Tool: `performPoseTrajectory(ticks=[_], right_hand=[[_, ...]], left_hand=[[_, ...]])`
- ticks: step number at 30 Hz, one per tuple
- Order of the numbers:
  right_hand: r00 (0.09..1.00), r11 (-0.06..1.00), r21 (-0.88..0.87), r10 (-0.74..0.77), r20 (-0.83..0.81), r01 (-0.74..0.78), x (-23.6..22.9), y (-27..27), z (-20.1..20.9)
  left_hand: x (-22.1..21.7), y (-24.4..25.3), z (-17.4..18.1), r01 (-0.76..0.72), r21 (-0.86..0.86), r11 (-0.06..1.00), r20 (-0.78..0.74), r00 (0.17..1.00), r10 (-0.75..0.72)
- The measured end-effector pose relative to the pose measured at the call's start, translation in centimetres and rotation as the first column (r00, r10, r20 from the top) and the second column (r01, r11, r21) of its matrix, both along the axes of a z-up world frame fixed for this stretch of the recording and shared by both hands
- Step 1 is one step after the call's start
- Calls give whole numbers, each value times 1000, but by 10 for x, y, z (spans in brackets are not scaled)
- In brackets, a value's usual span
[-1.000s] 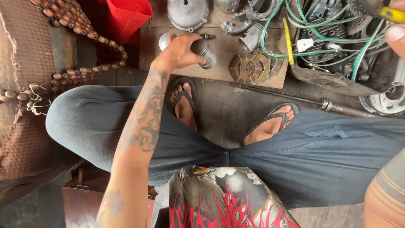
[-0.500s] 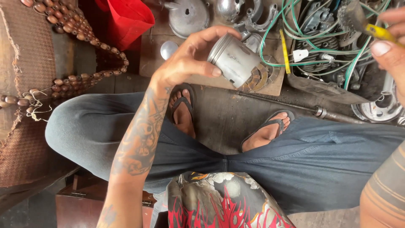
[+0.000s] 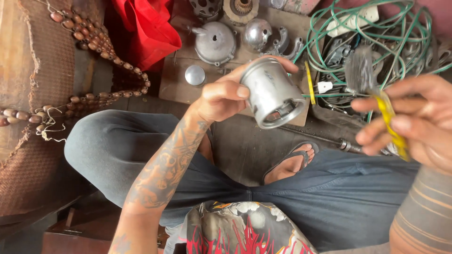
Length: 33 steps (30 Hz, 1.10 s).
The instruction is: The person sits cross-legged on the floor and uses a yellow-handled wire brush to scrub a cylindrical metal part. They rotate the part to clean different sides and the interior, with other metal parts and wires visible nearby.
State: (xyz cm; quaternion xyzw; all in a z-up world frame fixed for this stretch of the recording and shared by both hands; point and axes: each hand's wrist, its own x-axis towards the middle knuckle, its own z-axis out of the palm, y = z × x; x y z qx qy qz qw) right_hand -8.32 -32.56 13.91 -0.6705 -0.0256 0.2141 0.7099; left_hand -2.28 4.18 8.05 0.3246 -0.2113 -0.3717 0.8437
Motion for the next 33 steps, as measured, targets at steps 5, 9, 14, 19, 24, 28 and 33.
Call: performPoseTrajectory(ticks=[5,9,14,19,24,28,33], right_hand=[[962,950,-205,258,86,-236,-11,-86,-12],[973,908,-382,216,80,-170,-26,-55,0],[960,768,-638,144,241,45,-42,39,27],[816,624,-760,336,470,181,-35,66,30],[435,473,-777,648,626,415,-21,90,19],[615,489,-835,584,529,254,-22,92,25],[617,511,-821,568,545,255,-22,90,24]], left_hand=[[-6,-8,6,-33,-78,996,47,998,37],[-3,-8,-9,-37,-79,996,16,999,38],[-9,-13,3,-77,111,991,-86,993,87],[-12,-12,23,-64,343,937,-47,995,85],[-12,-19,35,-18,590,807,-136,983,122],[-8,-18,31,-77,674,734,-27,991,129],[-3,-10,41,-94,748,657,-83,969,234]])
